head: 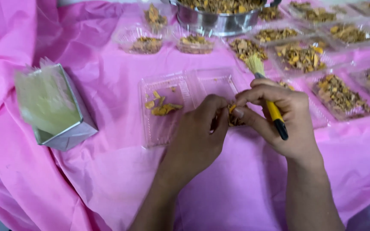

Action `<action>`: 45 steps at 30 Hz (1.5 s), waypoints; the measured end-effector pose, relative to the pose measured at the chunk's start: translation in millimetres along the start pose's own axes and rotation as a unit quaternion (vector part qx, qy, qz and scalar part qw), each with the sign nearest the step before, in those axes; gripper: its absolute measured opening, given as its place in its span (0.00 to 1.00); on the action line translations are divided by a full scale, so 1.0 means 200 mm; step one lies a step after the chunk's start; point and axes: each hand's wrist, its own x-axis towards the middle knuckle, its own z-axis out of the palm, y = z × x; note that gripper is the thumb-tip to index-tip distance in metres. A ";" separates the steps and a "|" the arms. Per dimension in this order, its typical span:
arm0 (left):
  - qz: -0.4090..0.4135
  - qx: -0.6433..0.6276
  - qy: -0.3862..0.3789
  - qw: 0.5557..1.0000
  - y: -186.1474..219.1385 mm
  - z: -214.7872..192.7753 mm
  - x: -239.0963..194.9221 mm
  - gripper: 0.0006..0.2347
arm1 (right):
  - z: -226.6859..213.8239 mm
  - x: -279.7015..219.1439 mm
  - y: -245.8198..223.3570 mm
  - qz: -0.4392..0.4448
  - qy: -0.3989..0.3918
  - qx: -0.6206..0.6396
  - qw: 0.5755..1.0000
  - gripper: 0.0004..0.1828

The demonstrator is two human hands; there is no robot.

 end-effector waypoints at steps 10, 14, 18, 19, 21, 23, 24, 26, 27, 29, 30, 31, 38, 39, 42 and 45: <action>-0.005 -0.029 0.015 0.999 0.00 0.01 0.02 0.03 | -0.01 0.02 0.02 -0.002 -0.003 -0.009 1.000 0.03; -0.081 -0.079 0.038 0.993 0.00 0.02 0.02 0.05 | 0.02 0.03 0.00 0.005 -0.047 -0.006 0.999 0.04; -0.025 -0.154 0.097 0.983 -0.08 0.04 0.03 0.09 | -0.03 0.01 0.00 -0.089 -0.060 -0.013 0.994 0.14; -0.032 -0.206 0.092 0.974 -0.09 0.04 0.03 0.09 | -0.05 0.01 -0.01 -0.055 -0.022 0.006 0.998 0.21; -0.039 -0.257 0.089 0.961 -0.09 0.02 0.03 0.10 | -0.06 -0.01 -0.05 -0.022 0.014 0.025 0.999 0.31; -0.023 -0.270 0.095 0.958 -0.09 0.02 0.03 0.11 | -0.05 -0.06 -0.09 -0.032 0.121 -0.011 0.992 0.31; -0.023 -0.271 0.097 0.958 -0.09 0.02 0.03 0.11 | -0.04 -0.08 -0.10 -0.034 0.120 -0.011 0.992 0.31; 0.007 -0.266 0.103 0.959 -0.10 0.03 0.03 0.11 | 0.00 -0.14 -0.11 -0.088 0.150 -0.003 0.985 0.21; 0.008 -0.265 0.102 0.959 -0.10 0.02 0.03 0.11 | 0.00 -0.14 -0.13 -0.089 0.151 -0.003 0.984 0.21; 0.013 -0.319 0.091 0.943 -0.10 0.02 0.03 0.10 | 0.00 -0.15 -0.16 -0.030 0.035 0.031 0.998 0.21; 0.015 -0.318 0.089 0.944 -0.10 0.02 0.03 0.10 | -0.01 -0.14 -0.15 -0.031 0.037 0.030 0.998 0.21; 0.007 -0.303 0.094 0.948 -0.10 0.01 0.03 0.11 | -0.02 -0.13 -0.14 -0.034 0.037 0.027 0.998 0.18; 0.013 -0.291 0.119 0.949 -0.09 0.01 0.03 0.09 | -0.02 -0.13 -0.14 -0.051 0.027 -0.012 0.998 0.18; 0.013 -0.290 0.117 0.950 -0.10 0.01 0.02 0.09 | -0.03 -0.11 -0.13 -0.051 0.029 -0.011 0.998 0.18; 0.013 -0.302 0.120 0.946 -0.10 0.00 0.03 0.12 | -0.03 -0.06 -0.09 -0.081 -0.008 -0.018 0.997 0.15; -0.002 -0.303 0.108 0.947 -0.10 0.03 0.03 0.11 | -0.01 -0.05 -0.05 -0.048 0.079 -0.030 0.995 0.13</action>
